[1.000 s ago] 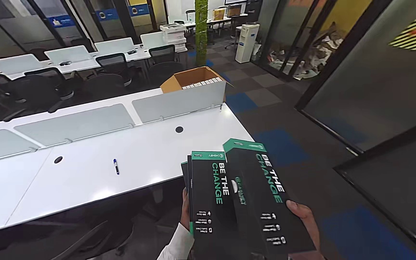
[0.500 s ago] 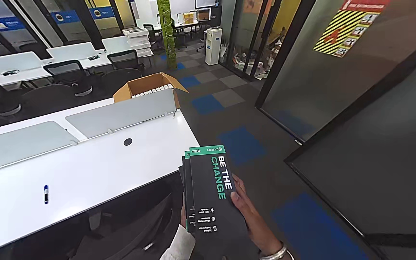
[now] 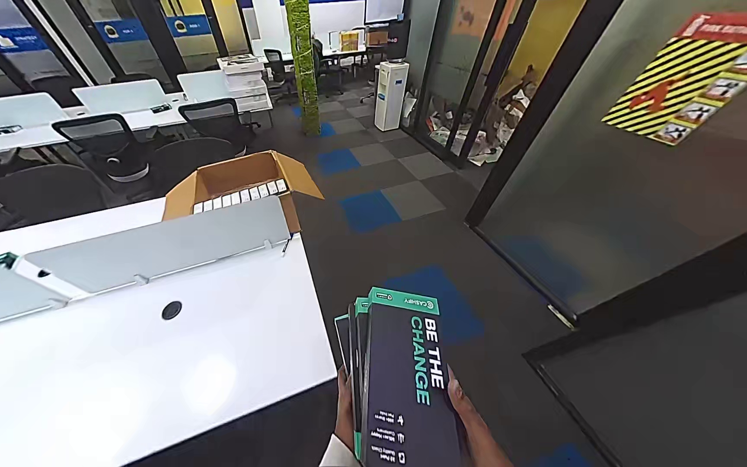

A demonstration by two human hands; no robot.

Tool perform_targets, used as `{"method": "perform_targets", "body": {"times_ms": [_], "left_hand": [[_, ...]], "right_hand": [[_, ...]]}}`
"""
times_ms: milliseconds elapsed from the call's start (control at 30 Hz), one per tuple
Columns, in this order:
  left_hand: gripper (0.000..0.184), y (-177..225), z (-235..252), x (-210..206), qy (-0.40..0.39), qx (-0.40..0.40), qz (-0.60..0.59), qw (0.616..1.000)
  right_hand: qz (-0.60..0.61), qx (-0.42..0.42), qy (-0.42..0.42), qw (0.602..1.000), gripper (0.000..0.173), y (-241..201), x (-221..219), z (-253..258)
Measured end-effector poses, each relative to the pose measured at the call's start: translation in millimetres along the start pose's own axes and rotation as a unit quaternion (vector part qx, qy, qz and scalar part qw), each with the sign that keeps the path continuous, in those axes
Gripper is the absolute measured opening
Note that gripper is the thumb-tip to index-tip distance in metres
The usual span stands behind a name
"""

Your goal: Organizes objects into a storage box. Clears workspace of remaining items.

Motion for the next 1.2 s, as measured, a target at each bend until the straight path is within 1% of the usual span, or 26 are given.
{"method": "perform_targets", "body": {"times_ms": [100, 167, 200, 300, 367, 400, 467, 500, 533, 600, 733, 767, 867, 933, 1000, 1067, 1133, 1200], "left_hand": [[0.055, -11, 79, -35, -0.003, 0.006, -0.027, 1.0], [0.056, 7, 125, -68, 0.0, 0.009, -0.04, 0.999], [0.059, 11, 147, -80, -0.001, 0.004, -0.042, 0.999], [0.066, 21, 210, -103, 0.031, -0.006, -0.046, 0.998], [0.074, 32, 252, -115, 0.043, -0.028, -0.031, 0.998], [0.079, 35, 275, -119, 0.053, -0.038, -0.024, 0.998], [0.087, 42, 319, -128, 0.075, -0.048, -0.014, 0.996], [0.09, 45, 342, -133, 0.084, -0.056, -0.011, 0.995], [0.091, 48, 366, -137, 0.096, -0.065, -0.01, 0.993], [0.091, 56, 420, -146, 0.127, -0.081, 0.002, 0.989], [0.093, 82, 517, -170, 0.189, -0.111, 0.021, 0.975], [0.095, 94, 539, -176, 0.203, -0.123, 0.022, 0.971], [0.111, 132, 604, -191, 0.242, -0.154, 0.013, 0.958], [0.108, 151, 645, -196, 0.252, -0.175, 0.009, 0.952], [0.097, 163, 693, -195, 0.264, -0.179, 0.005, 0.948], [0.082, 164, 741, -189, 0.283, -0.154, 0.008, 0.947], [0.073, 167, 793, -181, 0.298, -0.142, -0.007, 0.944], [0.065, 175, 845, -172, 0.323, -0.143, -0.022, 0.935]], "right_hand": [[0.001, 0.014, -0.018, 1.0, 0.1, -30, 30, 82], [-0.017, 0.006, -0.034, 0.999, 0.099, -56, 41, 134], [-0.017, 0.0, -0.038, 0.999, 0.098, -66, 46, 159], [0.003, -0.015, -0.035, 0.999, 0.098, -84, 64, 235], [0.002, -0.024, -0.035, 0.999, 0.098, -95, 73, 286], [-0.001, -0.029, -0.039, 0.999, 0.095, -101, 76, 312], [0.026, -0.041, -0.045, 0.998, 0.076, -112, 79, 365], [0.038, -0.052, -0.065, 0.996, 0.07, -116, 81, 392], [0.038, -0.061, -0.095, 0.993, 0.067, -118, 84, 421], [0.036, -0.077, -0.14, 0.986, 0.068, -120, 94, 485], [0.053, -0.117, -0.18, 0.975, 0.059, -142, 101, 608], [0.06, -0.124, -0.198, 0.97, 0.056, -151, 99, 638], [0.067, -0.123, -0.248, 0.959, 0.047, -179, 86, 720], [0.053, -0.109, -0.264, 0.957, 0.043, -195, 77, 770], [0.042, -0.093, -0.285, 0.953, 0.038, -207, 67, 820], [0.026, -0.098, -0.31, 0.945, 0.036, -206, 58, 871], [0.0, -0.123, -0.333, 0.935, 0.039, -195, 49, 925], [-0.022, -0.143, -0.372, 0.917, 0.047, -184, 34, 982]]}}
Point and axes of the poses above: each hand's wrist, its own z-axis towards the middle knuckle, its own x-axis out of the back of the hand, y = z × x, the point moved 8 cm from there along z, towards the middle knuckle, and after that the axes turned 4 degrees about -x, right-handed, at the moved point
